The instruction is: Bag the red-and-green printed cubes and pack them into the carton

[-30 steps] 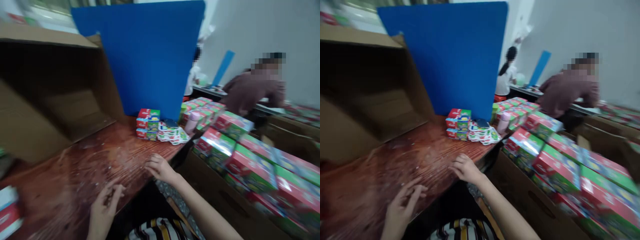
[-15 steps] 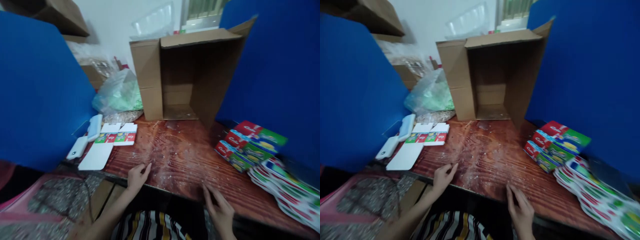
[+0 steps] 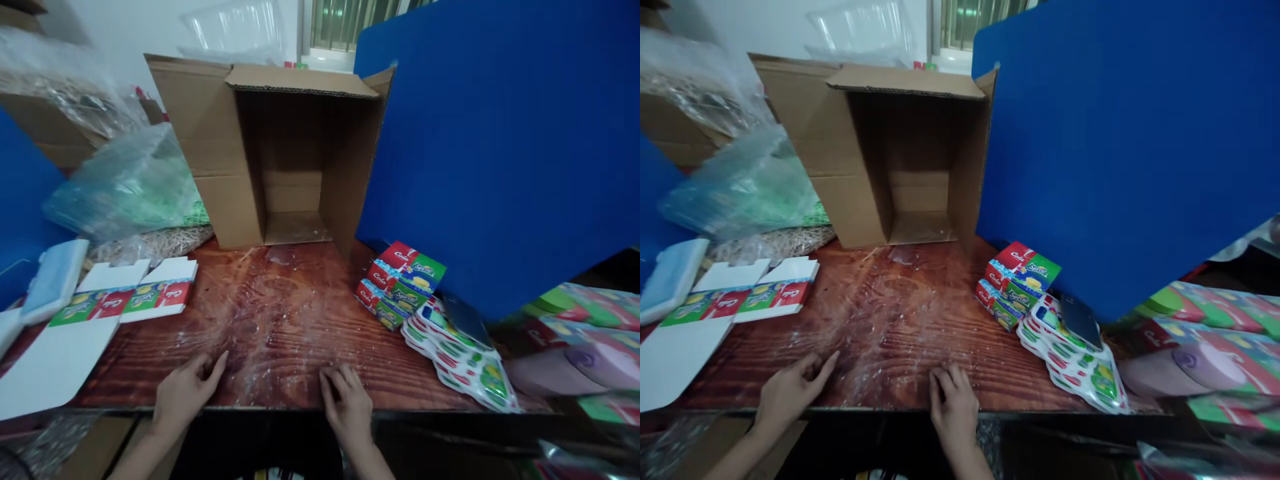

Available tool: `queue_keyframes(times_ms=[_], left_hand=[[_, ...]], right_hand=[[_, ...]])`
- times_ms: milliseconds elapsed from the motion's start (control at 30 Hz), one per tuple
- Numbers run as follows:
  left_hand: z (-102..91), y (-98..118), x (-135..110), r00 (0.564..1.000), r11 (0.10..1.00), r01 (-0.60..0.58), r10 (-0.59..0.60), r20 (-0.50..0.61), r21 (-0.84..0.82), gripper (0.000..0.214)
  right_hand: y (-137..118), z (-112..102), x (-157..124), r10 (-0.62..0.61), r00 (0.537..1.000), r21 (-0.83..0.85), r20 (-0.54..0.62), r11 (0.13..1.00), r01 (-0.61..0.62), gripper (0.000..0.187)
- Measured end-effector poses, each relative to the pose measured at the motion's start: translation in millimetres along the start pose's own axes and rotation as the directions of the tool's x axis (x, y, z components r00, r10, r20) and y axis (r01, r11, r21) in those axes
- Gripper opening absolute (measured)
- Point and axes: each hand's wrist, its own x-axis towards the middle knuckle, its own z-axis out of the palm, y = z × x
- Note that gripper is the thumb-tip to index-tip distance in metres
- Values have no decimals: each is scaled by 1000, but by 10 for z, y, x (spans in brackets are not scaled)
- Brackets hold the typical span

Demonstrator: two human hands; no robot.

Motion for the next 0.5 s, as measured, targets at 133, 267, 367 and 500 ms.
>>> queue_keyframes(times_ms=[133,267,367,500], left_hand=[[-72,77,-42,1000,1000,8,-8,-9,-12,41],[-101,75,-64,999,999,31,-30,26,-38,41],[-125,53,26,996,996,18,-11,85,-87,45],[-258,351,379,991,925,-118,136,23,-362,47]], right_hand=[[22,8,-16,11,1000,16,23,1000,-12,25],[-14,8,-15,29,1000,203,-7,979,-27,21],[-45,-56,-19,28,999,301,-15,953,-22,17],[53,-411,143,81,994,383,-75,923,-46,16]])
